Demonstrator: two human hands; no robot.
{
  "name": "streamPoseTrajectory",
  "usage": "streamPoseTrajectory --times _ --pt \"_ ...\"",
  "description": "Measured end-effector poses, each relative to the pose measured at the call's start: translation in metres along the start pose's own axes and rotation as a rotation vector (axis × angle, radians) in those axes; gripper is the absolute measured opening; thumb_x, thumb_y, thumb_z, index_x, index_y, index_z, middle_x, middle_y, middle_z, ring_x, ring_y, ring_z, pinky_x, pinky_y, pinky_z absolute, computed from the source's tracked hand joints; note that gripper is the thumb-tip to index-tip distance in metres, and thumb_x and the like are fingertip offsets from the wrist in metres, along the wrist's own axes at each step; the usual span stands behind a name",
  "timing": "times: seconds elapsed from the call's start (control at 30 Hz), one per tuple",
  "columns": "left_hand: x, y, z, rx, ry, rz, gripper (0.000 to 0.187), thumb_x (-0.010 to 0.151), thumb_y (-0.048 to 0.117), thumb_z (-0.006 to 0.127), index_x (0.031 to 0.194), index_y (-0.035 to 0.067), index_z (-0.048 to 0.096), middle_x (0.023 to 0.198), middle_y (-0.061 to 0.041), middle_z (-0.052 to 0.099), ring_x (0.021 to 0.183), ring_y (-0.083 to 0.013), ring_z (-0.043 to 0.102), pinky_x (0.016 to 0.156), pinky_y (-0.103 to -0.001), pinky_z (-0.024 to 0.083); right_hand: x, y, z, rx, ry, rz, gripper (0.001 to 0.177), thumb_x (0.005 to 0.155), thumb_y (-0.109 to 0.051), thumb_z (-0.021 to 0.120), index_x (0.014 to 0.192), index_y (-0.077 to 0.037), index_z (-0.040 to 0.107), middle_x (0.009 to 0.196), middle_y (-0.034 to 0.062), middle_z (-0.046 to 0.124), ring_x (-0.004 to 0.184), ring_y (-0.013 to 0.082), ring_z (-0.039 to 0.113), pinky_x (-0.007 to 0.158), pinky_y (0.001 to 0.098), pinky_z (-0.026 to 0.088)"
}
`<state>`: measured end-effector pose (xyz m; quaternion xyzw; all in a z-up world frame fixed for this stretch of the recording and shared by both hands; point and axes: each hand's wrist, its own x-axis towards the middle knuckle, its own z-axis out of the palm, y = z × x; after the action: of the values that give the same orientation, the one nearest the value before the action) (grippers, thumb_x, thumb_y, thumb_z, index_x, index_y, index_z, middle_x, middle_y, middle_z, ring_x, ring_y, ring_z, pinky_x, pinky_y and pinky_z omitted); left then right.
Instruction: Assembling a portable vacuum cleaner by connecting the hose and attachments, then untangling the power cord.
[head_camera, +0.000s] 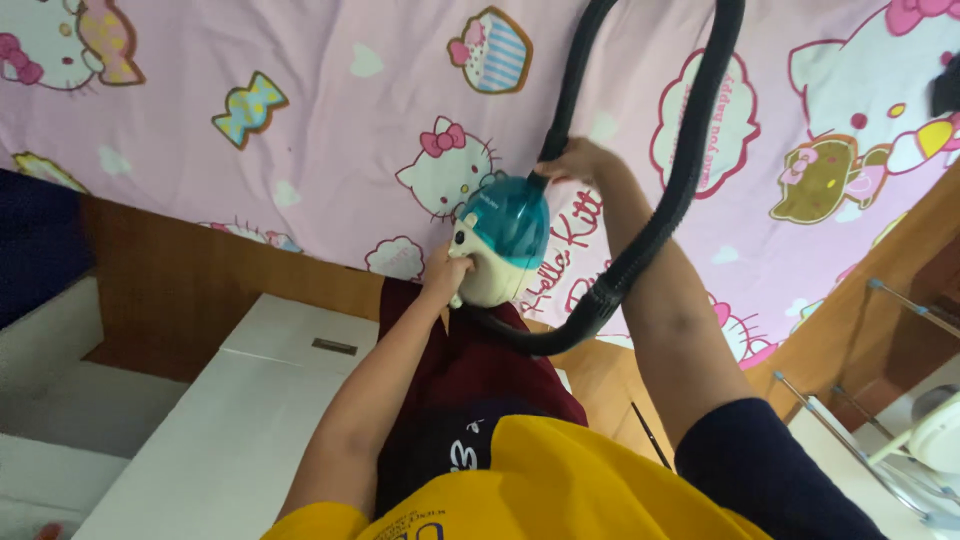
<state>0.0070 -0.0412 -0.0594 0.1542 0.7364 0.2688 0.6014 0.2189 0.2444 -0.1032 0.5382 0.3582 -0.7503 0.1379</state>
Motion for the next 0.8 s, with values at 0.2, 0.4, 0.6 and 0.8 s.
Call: streamPoseTrajectory --times 0.2,0.4,0.6,0.8 --pt "-0.024 0.051 -0.003 0.122 -0.041 -0.054 0.027 0.072 0.008 0.07 0.098 -0.002 0.073 0.085 -0.014 0.074 0.079 -0.0244 0.07 0.072 -0.037 0.053 -0.012 -0.007 0.006 0.008 0.067 -0.067 0.043 0.088 -0.022 0.083 0.122 0.0 0.068 0.11 0.0105 0.074 0.093 0.0203 0.07 0.084 0.0342 0.06" --pt "-0.012 0.166 -0.012 -0.01 0.104 0.121 0.049 0.081 0.017 0.073 0.127 0.007 0.061 0.098 -0.013 0.076 0.087 -0.0283 0.072 0.076 -0.04 0.058 -0.05 -0.029 0.029 0.472 0.074 -0.295 0.035 0.1 -0.029 0.064 0.126 -0.007 0.066 0.115 0.0048 0.073 0.099 0.0161 0.072 0.083 0.031 0.061" --pt "0.03 0.155 -0.03 0.223 0.147 0.435 0.048 0.087 0.013 0.071 0.128 -0.005 0.054 0.114 -0.022 0.07 0.107 -0.0386 0.069 0.094 -0.044 0.055 -0.026 0.102 0.01 -0.562 0.373 -0.13 0.049 0.097 -0.045 0.07 0.096 0.004 0.072 0.085 0.0163 0.075 0.077 0.0254 0.075 0.074 0.038 0.06" --pt "-0.071 0.141 -0.021 0.648 0.204 0.87 0.068 0.082 0.019 0.078 0.14 -0.001 0.05 0.135 -0.023 0.057 0.126 -0.0418 0.053 0.109 -0.051 0.041 -0.121 0.148 0.101 -0.603 0.385 -0.338 0.048 0.075 -0.024 0.087 0.115 -0.008 0.065 0.1 0.0175 0.07 0.094 0.0329 0.07 0.081 0.0438 0.056"
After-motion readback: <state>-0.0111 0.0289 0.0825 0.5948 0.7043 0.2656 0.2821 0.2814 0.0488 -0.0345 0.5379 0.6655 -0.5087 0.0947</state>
